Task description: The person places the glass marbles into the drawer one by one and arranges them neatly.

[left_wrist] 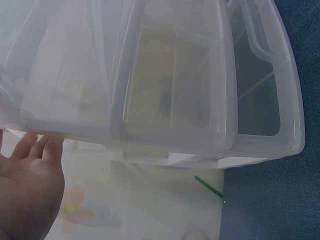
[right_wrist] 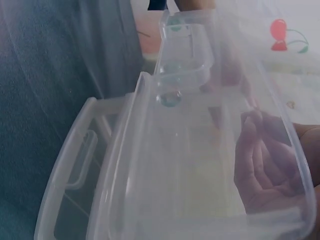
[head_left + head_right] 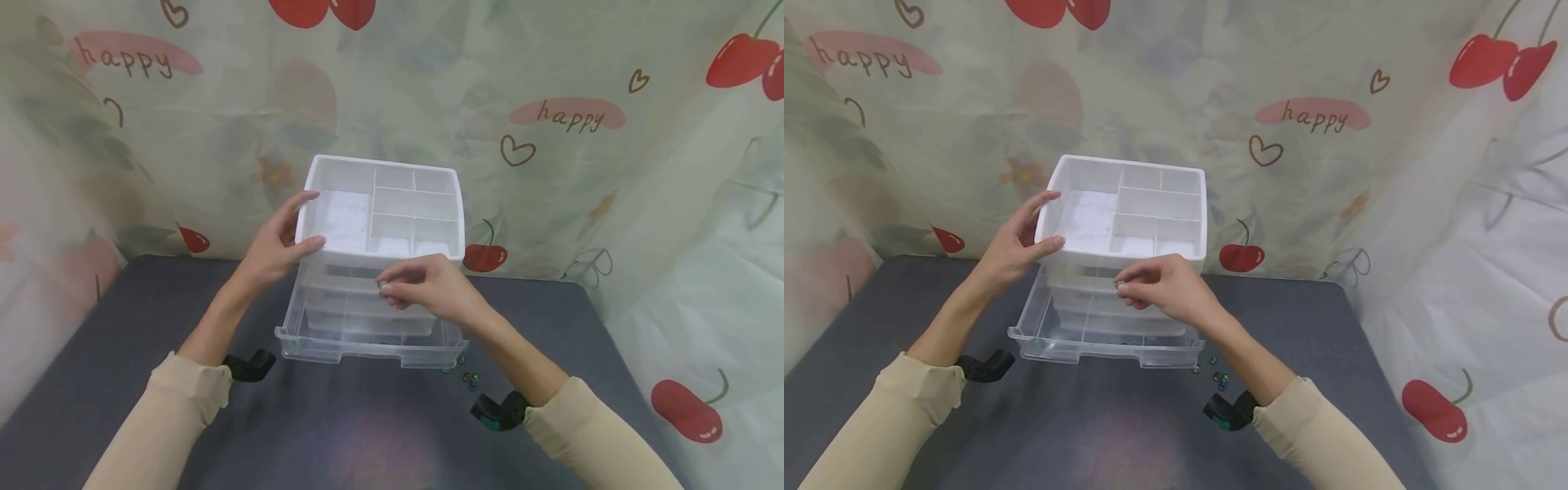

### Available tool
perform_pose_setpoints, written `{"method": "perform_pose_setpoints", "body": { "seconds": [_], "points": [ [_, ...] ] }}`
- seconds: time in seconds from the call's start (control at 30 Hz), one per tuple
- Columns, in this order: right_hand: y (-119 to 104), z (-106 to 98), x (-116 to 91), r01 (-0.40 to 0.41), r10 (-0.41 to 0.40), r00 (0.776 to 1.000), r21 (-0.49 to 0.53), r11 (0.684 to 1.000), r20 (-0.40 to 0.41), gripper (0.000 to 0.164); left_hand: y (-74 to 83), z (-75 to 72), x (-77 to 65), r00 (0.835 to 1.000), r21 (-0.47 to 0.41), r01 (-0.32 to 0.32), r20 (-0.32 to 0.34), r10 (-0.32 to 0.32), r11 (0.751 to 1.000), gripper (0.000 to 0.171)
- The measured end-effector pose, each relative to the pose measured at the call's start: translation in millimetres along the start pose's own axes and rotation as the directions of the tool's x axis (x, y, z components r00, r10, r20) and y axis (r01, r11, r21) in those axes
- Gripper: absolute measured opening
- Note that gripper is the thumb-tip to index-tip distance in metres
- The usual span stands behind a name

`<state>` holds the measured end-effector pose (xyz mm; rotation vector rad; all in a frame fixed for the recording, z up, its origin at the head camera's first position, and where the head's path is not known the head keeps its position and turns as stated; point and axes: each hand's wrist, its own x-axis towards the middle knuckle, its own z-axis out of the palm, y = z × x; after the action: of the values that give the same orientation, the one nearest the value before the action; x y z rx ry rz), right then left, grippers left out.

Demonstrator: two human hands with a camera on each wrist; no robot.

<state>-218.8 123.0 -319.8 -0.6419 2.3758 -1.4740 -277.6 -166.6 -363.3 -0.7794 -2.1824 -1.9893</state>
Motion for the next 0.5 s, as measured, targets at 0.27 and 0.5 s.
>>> {"method": "perform_pose_setpoints", "body": {
  "seconds": [0.27, 0.5],
  "points": [
    [0, 9, 12, -0.073, 0.073, 0.997, 0.046, 0.996, 0.009, 0.022, 2.0, -0.6, -0.3, 1.000, 0.002, 0.010, -0.004, -0.010, 1.000, 0.068],
    [3, 17, 20, -0.138, 0.137, 0.990, 0.107, 0.985, 0.022, 0.021, 1.5, -0.4, 0.3, 1.000, 0.001, -0.002, -0.002, 0.002, 1.000, 0.069]
  ]
}}
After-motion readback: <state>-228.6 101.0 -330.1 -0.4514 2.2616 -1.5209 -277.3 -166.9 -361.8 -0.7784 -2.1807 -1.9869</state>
